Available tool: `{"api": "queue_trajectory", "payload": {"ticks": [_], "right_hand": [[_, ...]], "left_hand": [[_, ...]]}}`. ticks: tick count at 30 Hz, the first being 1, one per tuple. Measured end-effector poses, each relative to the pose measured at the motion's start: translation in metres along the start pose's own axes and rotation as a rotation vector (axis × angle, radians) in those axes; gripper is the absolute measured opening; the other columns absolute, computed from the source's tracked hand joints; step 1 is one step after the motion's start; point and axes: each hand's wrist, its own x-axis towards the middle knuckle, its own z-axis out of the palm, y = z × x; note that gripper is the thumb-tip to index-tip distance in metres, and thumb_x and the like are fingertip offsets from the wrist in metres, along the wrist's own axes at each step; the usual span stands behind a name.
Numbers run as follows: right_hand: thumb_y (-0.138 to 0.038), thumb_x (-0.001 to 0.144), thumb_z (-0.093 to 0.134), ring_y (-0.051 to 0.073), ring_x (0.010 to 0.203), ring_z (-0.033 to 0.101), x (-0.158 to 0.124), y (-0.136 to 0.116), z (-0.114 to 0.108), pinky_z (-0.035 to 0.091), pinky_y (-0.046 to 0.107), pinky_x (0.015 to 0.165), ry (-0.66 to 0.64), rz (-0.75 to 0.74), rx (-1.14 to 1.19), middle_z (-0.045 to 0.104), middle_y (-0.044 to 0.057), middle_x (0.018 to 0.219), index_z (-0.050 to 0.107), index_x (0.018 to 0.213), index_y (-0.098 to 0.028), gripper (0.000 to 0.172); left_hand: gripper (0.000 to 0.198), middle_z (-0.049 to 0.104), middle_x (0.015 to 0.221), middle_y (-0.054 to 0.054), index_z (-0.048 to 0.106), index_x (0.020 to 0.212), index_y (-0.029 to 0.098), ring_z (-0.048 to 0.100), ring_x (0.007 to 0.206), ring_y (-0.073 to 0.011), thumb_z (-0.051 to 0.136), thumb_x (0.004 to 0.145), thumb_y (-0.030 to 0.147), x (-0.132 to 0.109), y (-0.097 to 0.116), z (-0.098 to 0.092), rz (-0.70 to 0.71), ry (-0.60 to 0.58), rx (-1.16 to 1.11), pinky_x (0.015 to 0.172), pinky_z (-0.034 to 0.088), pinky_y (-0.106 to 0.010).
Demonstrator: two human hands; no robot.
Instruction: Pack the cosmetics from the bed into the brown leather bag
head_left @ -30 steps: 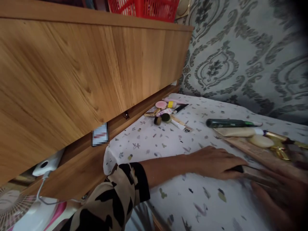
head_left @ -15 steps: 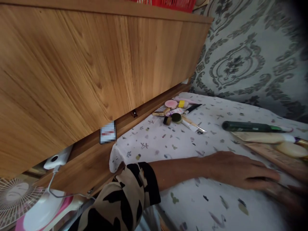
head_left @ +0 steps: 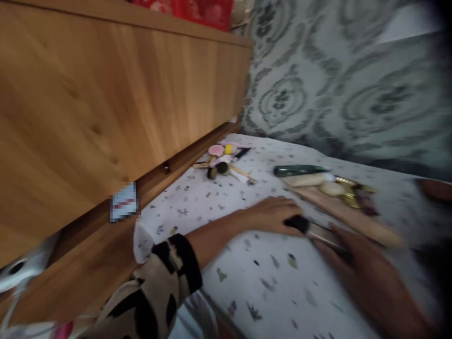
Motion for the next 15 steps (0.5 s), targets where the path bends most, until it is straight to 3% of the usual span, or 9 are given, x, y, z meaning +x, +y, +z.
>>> {"api": "queue_trajectory", "payload": {"ticks": [5, 9, 15], "right_hand": [[-0.046, 0.088, 0.058, 0.033, 0.108, 0.066, -0.004, -0.006, -0.012, 0.052, 0.048, 0.095, -0.087, 0.068, 0.183, 0.072, 0.014, 0.116, 0.065, 0.120, -0.019, 0.042], [-0.037, 0.085, 0.065, 0.031, 0.105, 0.066, -0.002, -0.017, -0.021, 0.052, 0.045, 0.093, -0.090, 0.167, 0.255, 0.072, 0.013, 0.112, 0.066, 0.117, -0.018, 0.038], [-0.029, 0.081, 0.069, 0.027, 0.093, 0.067, -0.004, -0.027, -0.029, 0.053, 0.039, 0.086, -0.118, 0.243, 0.320, 0.073, 0.008, 0.103, 0.067, 0.109, -0.019, 0.030]], "left_hand": [[0.026, 0.067, 0.094, -0.006, 0.065, 0.095, 0.016, 0.061, 0.091, -0.0232, 0.073, 0.082, 0.037, 0.000, -0.001, 0.002, -0.089, 0.154, -0.391, 0.082, 0.045, -0.032], [0.032, 0.063, 0.091, -0.001, 0.063, 0.103, 0.019, 0.058, 0.086, -0.0186, 0.073, 0.082, 0.041, -0.002, 0.006, 0.000, -0.175, 0.152, -0.761, 0.077, 0.044, -0.027], [0.033, 0.060, 0.089, 0.000, 0.061, 0.101, 0.018, 0.055, 0.080, -0.0144, 0.065, 0.089, 0.048, -0.004, 0.014, -0.006, -0.206, 0.136, -0.808, 0.072, 0.041, -0.024]]}}
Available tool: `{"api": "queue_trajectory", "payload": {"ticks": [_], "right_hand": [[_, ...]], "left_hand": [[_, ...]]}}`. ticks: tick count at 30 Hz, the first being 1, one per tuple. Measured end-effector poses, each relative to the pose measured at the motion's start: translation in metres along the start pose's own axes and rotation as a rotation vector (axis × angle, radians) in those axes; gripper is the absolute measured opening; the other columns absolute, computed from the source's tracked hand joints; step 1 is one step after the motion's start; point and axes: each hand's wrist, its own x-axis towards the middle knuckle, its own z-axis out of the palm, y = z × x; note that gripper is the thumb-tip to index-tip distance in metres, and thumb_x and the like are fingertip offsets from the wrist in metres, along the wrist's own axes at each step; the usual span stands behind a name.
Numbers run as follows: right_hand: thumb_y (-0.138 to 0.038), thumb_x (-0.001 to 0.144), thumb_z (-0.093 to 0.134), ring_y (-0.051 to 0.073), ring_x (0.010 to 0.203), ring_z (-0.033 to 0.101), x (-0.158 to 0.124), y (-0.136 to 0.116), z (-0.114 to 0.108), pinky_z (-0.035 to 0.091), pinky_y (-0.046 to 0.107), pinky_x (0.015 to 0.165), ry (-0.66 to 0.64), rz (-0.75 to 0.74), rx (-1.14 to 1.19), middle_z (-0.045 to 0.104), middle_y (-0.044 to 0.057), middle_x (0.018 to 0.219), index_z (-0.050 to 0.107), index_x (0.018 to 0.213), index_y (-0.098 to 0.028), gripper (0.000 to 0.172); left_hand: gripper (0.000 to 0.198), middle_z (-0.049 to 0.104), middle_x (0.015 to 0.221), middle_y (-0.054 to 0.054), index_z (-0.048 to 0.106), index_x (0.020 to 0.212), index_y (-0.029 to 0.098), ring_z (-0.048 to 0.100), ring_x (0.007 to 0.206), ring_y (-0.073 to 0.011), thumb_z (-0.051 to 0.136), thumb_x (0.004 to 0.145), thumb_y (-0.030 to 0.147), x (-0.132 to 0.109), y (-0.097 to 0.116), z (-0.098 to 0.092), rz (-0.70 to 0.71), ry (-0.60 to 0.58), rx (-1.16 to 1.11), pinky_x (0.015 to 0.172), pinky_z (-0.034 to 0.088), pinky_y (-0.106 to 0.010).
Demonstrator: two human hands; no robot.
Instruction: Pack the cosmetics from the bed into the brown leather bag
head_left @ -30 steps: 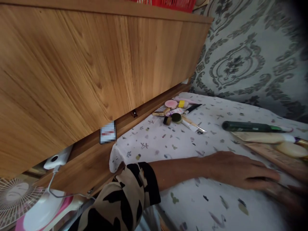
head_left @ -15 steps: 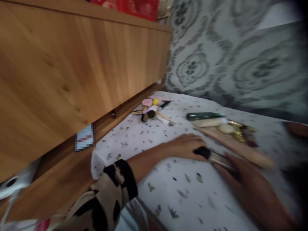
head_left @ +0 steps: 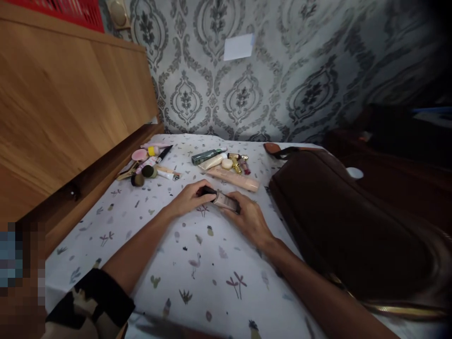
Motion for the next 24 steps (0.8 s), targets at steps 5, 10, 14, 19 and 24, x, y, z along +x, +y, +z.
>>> {"api": "queue_trajectory", "payload": {"ticks": [5, 10, 14, 19, 24], "right_hand": [[-0.028, 0.080, 0.071, 0.027, 0.095, 0.067, 0.000, -0.003, 0.000, 0.052, 0.039, 0.087, -0.008, 0.007, -0.018, 0.073, 0.009, 0.104, 0.067, 0.107, -0.019, 0.029], [-0.028, 0.080, 0.072, 0.026, 0.094, 0.067, -0.001, -0.003, 0.000, 0.052, 0.038, 0.086, 0.003, -0.011, -0.010, 0.074, 0.008, 0.105, 0.068, 0.106, -0.020, 0.027], [-0.027, 0.080, 0.071, 0.025, 0.093, 0.067, -0.001, -0.004, 0.000, 0.051, 0.036, 0.086, 0.018, 0.013, 0.014, 0.073, 0.008, 0.105, 0.068, 0.109, -0.018, 0.030], [-0.037, 0.086, 0.066, 0.019, 0.074, 0.062, -0.002, -0.008, -0.004, 0.049, 0.032, 0.073, 0.004, 0.044, 0.098, 0.073, 0.006, 0.096, 0.068, 0.111, -0.016, 0.032], [-0.042, 0.088, 0.063, 0.020, 0.074, 0.061, -0.004, -0.009, -0.005, 0.049, 0.032, 0.071, -0.005, 0.037, 0.153, 0.073, 0.006, 0.093, 0.069, 0.110, -0.016, 0.034]], "left_hand": [[0.038, 0.055, 0.078, 0.002, 0.060, 0.094, 0.017, 0.051, 0.069, -0.0120, 0.062, 0.090, 0.055, 0.002, -0.005, 0.001, -0.035, 0.014, -0.038, 0.063, 0.040, -0.023], [0.041, 0.053, 0.074, 0.003, 0.060, 0.091, 0.017, 0.048, 0.063, -0.0108, 0.062, 0.090, 0.059, 0.003, -0.009, 0.002, -0.054, 0.024, -0.092, 0.060, 0.039, -0.023], [0.039, 0.060, 0.091, -0.001, 0.064, 0.102, 0.018, 0.056, 0.080, -0.0140, 0.069, 0.087, 0.054, 0.005, -0.005, 0.001, -0.046, 0.047, -0.143, 0.072, 0.044, -0.024], [0.044, 0.062, 0.103, -0.003, 0.065, 0.112, 0.019, 0.058, 0.095, -0.0172, 0.077, 0.081, 0.047, 0.005, 0.004, 0.001, -0.017, 0.084, -0.239, 0.082, 0.046, -0.025], [0.044, 0.065, 0.102, -0.004, 0.066, 0.108, 0.018, 0.059, 0.092, -0.0166, 0.080, 0.077, 0.045, 0.006, 0.006, 0.002, -0.067, 0.084, -0.301, 0.081, 0.047, -0.025]]}}
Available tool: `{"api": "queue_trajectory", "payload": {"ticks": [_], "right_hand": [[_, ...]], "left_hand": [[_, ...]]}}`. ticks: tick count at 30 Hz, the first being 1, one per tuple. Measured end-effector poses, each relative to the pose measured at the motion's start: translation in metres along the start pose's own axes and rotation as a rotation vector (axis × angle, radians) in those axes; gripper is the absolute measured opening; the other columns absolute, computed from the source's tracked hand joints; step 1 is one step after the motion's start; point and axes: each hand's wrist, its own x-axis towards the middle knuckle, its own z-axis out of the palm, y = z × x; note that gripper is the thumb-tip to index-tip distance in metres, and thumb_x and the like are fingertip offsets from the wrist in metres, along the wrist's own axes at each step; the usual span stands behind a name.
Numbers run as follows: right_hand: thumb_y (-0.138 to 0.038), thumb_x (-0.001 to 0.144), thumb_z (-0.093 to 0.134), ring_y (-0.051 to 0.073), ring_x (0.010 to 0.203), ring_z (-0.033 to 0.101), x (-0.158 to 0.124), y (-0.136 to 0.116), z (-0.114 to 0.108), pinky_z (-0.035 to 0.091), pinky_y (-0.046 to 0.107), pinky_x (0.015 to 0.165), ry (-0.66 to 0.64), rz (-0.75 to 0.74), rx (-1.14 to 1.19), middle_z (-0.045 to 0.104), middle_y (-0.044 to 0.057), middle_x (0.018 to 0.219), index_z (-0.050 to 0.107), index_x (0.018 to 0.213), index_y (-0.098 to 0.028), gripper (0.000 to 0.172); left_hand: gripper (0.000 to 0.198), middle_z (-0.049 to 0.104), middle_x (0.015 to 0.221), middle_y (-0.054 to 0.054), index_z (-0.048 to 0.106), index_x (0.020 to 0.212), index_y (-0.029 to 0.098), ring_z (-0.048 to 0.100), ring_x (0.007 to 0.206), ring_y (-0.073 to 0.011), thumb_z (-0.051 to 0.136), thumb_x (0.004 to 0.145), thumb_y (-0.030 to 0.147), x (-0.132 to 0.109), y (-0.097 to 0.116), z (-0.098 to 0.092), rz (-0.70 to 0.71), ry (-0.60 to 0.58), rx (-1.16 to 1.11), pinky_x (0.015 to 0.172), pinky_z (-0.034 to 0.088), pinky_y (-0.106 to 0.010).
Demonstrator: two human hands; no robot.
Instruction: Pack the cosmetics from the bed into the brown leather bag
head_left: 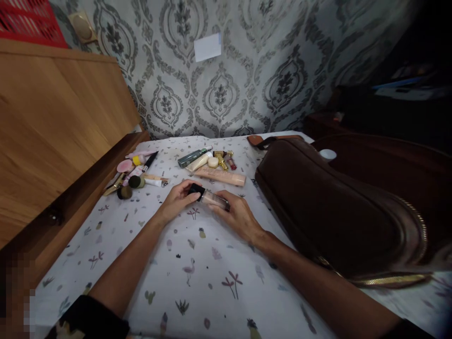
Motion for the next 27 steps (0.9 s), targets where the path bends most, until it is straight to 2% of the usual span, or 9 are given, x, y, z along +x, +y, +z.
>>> {"api": "queue_trajectory", "payload": {"ticks": [6, 14, 17, 20, 23, 25, 27], "right_hand": [[-0.038, 0.085, 0.068, 0.026, 0.092, 0.065, 0.000, 0.008, 0.005, 0.052, 0.039, 0.085, 0.047, -0.054, 0.013, 0.073, 0.010, 0.106, 0.069, 0.112, -0.019, 0.033], [-0.040, 0.084, 0.072, 0.027, 0.093, 0.066, 0.000, 0.010, 0.007, 0.052, 0.039, 0.085, 0.058, -0.019, 0.033, 0.072, 0.010, 0.106, 0.069, 0.111, -0.019, 0.034], [-0.040, 0.083, 0.073, 0.026, 0.095, 0.066, -0.001, 0.007, 0.007, 0.051, 0.038, 0.087, 0.075, -0.017, 0.058, 0.072, 0.009, 0.105, 0.068, 0.109, -0.019, 0.033], [-0.042, 0.084, 0.072, 0.025, 0.096, 0.065, -0.001, 0.002, 0.006, 0.050, 0.036, 0.088, 0.078, -0.027, 0.136, 0.072, 0.006, 0.104, 0.066, 0.108, -0.020, 0.033], [-0.046, 0.087, 0.067, 0.024, 0.097, 0.065, -0.002, -0.005, 0.005, 0.049, 0.035, 0.086, 0.053, -0.028, 0.260, 0.071, 0.005, 0.103, 0.064, 0.106, -0.020, 0.033], [-0.048, 0.090, 0.062, 0.023, 0.095, 0.065, -0.002, -0.008, 0.005, 0.050, 0.034, 0.081, 0.012, -0.020, 0.372, 0.070, 0.006, 0.102, 0.061, 0.106, -0.020, 0.032], [-0.052, 0.092, 0.059, 0.020, 0.089, 0.065, -0.002, -0.010, 0.007, 0.050, 0.032, 0.075, -0.046, 0.004, 0.515, 0.069, 0.005, 0.098, 0.056, 0.108, -0.021, 0.035]], "left_hand": [[0.044, 0.065, 0.087, -0.002, 0.066, 0.094, 0.015, 0.059, 0.080, -0.0152, 0.083, 0.072, 0.049, 0.001, -0.001, 0.003, -0.037, 0.025, 0.038, 0.074, 0.047, -0.024], [0.041, 0.062, 0.084, 0.000, 0.066, 0.092, 0.014, 0.057, 0.076, -0.0127, 0.082, 0.074, 0.048, 0.001, -0.003, 0.005, -0.010, 0.032, 0.050, 0.071, 0.046, -0.022], [0.042, 0.061, 0.082, 0.000, 0.066, 0.090, 0.015, 0.055, 0.072, -0.0115, 0.082, 0.074, 0.051, 0.002, -0.008, 0.007, -0.001, 0.057, -0.012, 0.063, 0.046, -0.021], [0.046, 0.059, 0.077, 0.002, 0.066, 0.087, 0.016, 0.053, 0.064, -0.0103, 0.084, 0.071, 0.055, 0.002, -0.011, 0.014, -0.015, 0.097, -0.124, 0.056, 0.045, -0.021], [0.053, 0.062, 0.080, 0.001, 0.067, 0.093, 0.017, 0.055, 0.064, -0.0102, 0.089, 0.062, 0.054, 0.000, -0.009, 0.023, -0.042, 0.151, -0.231, 0.055, 0.046, -0.021], [0.055, 0.065, 0.086, -0.001, 0.069, 0.097, 0.017, 0.058, 0.070, -0.0114, 0.090, 0.061, 0.053, -0.001, -0.007, 0.028, -0.035, 0.143, -0.241, 0.060, 0.048, -0.022], [0.051, 0.067, 0.091, -0.003, 0.070, 0.100, 0.016, 0.061, 0.078, -0.0136, 0.088, 0.067, 0.052, -0.002, -0.006, 0.032, -0.013, 0.086, -0.201, 0.068, 0.050, -0.023]]}}
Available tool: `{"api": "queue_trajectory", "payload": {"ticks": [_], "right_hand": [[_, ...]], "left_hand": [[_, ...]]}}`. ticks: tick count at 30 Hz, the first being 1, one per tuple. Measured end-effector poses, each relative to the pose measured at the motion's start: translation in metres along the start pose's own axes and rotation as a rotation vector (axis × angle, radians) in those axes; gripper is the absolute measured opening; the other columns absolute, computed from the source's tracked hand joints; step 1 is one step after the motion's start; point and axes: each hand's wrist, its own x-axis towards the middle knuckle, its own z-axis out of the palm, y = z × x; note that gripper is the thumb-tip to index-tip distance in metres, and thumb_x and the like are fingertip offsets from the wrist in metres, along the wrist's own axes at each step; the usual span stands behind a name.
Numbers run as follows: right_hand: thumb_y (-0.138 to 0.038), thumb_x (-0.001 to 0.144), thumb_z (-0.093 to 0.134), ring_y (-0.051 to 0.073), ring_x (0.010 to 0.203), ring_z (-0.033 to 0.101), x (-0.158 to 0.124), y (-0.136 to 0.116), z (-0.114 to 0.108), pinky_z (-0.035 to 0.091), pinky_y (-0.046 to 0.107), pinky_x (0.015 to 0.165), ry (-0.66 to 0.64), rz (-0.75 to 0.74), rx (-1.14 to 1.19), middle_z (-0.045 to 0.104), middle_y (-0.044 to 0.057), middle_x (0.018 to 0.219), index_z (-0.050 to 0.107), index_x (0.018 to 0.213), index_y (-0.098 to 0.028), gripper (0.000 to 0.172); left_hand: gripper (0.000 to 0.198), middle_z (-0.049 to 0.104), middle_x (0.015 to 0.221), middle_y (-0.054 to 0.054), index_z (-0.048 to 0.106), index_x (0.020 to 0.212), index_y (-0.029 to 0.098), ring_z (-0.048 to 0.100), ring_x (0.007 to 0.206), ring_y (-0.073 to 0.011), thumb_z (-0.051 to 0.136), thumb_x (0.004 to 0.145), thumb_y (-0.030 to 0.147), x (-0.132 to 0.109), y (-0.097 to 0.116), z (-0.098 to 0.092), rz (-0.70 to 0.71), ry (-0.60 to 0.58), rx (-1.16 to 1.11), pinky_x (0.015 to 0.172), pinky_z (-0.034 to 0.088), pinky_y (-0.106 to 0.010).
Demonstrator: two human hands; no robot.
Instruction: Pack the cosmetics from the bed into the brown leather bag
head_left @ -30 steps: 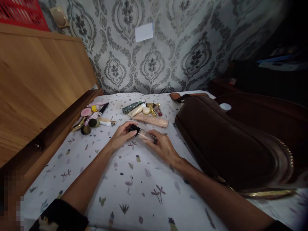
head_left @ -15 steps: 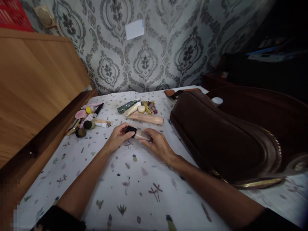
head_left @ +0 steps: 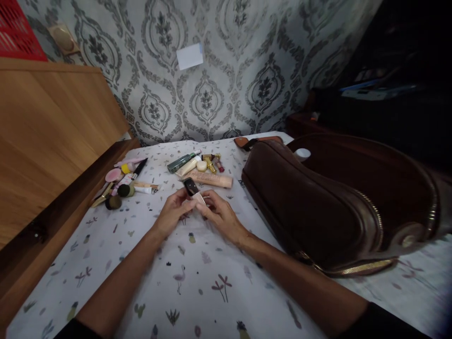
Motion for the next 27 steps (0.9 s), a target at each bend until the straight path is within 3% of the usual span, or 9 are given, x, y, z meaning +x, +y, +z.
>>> {"api": "queue_trajectory", "payload": {"ticks": [3, 9, 12, 15, 17, 19, 23, 27], "right_hand": [[-0.062, 0.088, 0.063, 0.017, 0.075, 0.062, 0.002, 0.001, 0.004, 0.049, 0.028, 0.064, -0.030, 0.075, 0.201, 0.066, 0.002, 0.089, 0.052, 0.105, -0.023, 0.044], [-0.076, 0.077, 0.066, 0.016, 0.063, 0.063, 0.004, 0.002, 0.010, 0.040, 0.025, 0.051, -0.148, 0.294, 0.549, 0.065, 0.002, 0.081, 0.057, 0.096, -0.021, 0.059], [-0.078, 0.077, 0.066, 0.016, 0.064, 0.064, 0.004, -0.001, 0.010, 0.039, 0.025, 0.051, -0.175, 0.330, 0.564, 0.067, 0.004, 0.080, 0.059, 0.096, -0.019, 0.062], [-0.076, 0.076, 0.068, 0.015, 0.062, 0.064, 0.003, -0.004, 0.008, 0.036, 0.024, 0.048, -0.172, 0.327, 0.528, 0.066, 0.004, 0.080, 0.061, 0.094, -0.018, 0.061], [-0.073, 0.074, 0.072, 0.014, 0.059, 0.062, 0.003, -0.005, 0.008, 0.032, 0.022, 0.044, -0.182, 0.327, 0.494, 0.064, 0.002, 0.077, 0.061, 0.090, -0.018, 0.059], [-0.071, 0.075, 0.072, 0.013, 0.056, 0.060, 0.002, -0.005, 0.007, 0.029, 0.022, 0.042, -0.206, 0.333, 0.474, 0.063, 0.001, 0.074, 0.060, 0.088, -0.018, 0.056], [-0.072, 0.076, 0.069, 0.013, 0.050, 0.059, 0.002, -0.005, 0.007, 0.026, 0.022, 0.038, -0.221, 0.355, 0.497, 0.066, 0.001, 0.073, 0.057, 0.093, -0.020, 0.056], [-0.073, 0.075, 0.069, 0.012, 0.047, 0.056, 0.002, -0.007, 0.006, 0.020, 0.022, 0.037, -0.216, 0.384, 0.502, 0.066, 0.001, 0.071, 0.057, 0.091, -0.019, 0.058]], "left_hand": [[0.048, 0.067, 0.101, -0.005, 0.066, 0.109, 0.017, 0.064, 0.086, -0.0167, 0.081, 0.077, 0.049, -0.002, 0.000, 0.005, 0.002, -0.073, 0.055, 0.072, 0.053, -0.025], [0.082, 0.062, 0.111, -0.004, 0.035, 0.138, 0.028, 0.063, 0.062, -0.0117, 0.084, 0.074, 0.045, -0.008, 0.000, 0.014, -0.037, -0.053, 0.094, 0.042, 0.045, -0.019], [0.071, 0.062, 0.094, 0.001, 0.040, 0.131, 0.028, 0.057, 0.051, -0.0084, 0.082, 0.077, 0.048, -0.008, -0.001, 0.014, -0.034, -0.035, 0.068, 0.040, 0.043, -0.019], [0.047, 0.058, 0.076, 0.004, 0.055, 0.104, 0.021, 0.050, 0.049, -0.0066, 0.072, 0.083, 0.059, -0.003, -0.004, 0.009, 0.014, 0.056, 0.057, 0.042, 0.041, -0.019], [0.050, 0.064, 0.078, 0.000, 0.060, 0.096, 0.019, 0.057, 0.056, -0.0110, 0.065, 0.084, 0.067, 0.000, -0.003, 0.005, 0.029, 0.100, 0.005, 0.048, 0.046, -0.023], [0.054, 0.071, 0.088, -0.005, 0.063, 0.101, 0.018, 0.067, 0.075, -0.0188, 0.065, 0.083, 0.069, 0.002, 0.001, 0.002, 0.011, 0.093, -0.082, 0.057, 0.052, -0.027], [0.056, 0.075, 0.109, -0.010, 0.064, 0.118, 0.020, 0.068, 0.110, -0.0284, 0.077, 0.077, 0.055, -0.001, 0.012, 0.001, -0.062, -0.053, -0.243, 0.076, 0.056, -0.033], [0.054, 0.075, 0.108, -0.011, 0.064, 0.115, 0.019, 0.070, 0.109, -0.0303, 0.081, 0.075, 0.049, -0.002, 0.012, 0.000, -0.092, -0.099, -0.270, 0.074, 0.056, -0.033]]}}
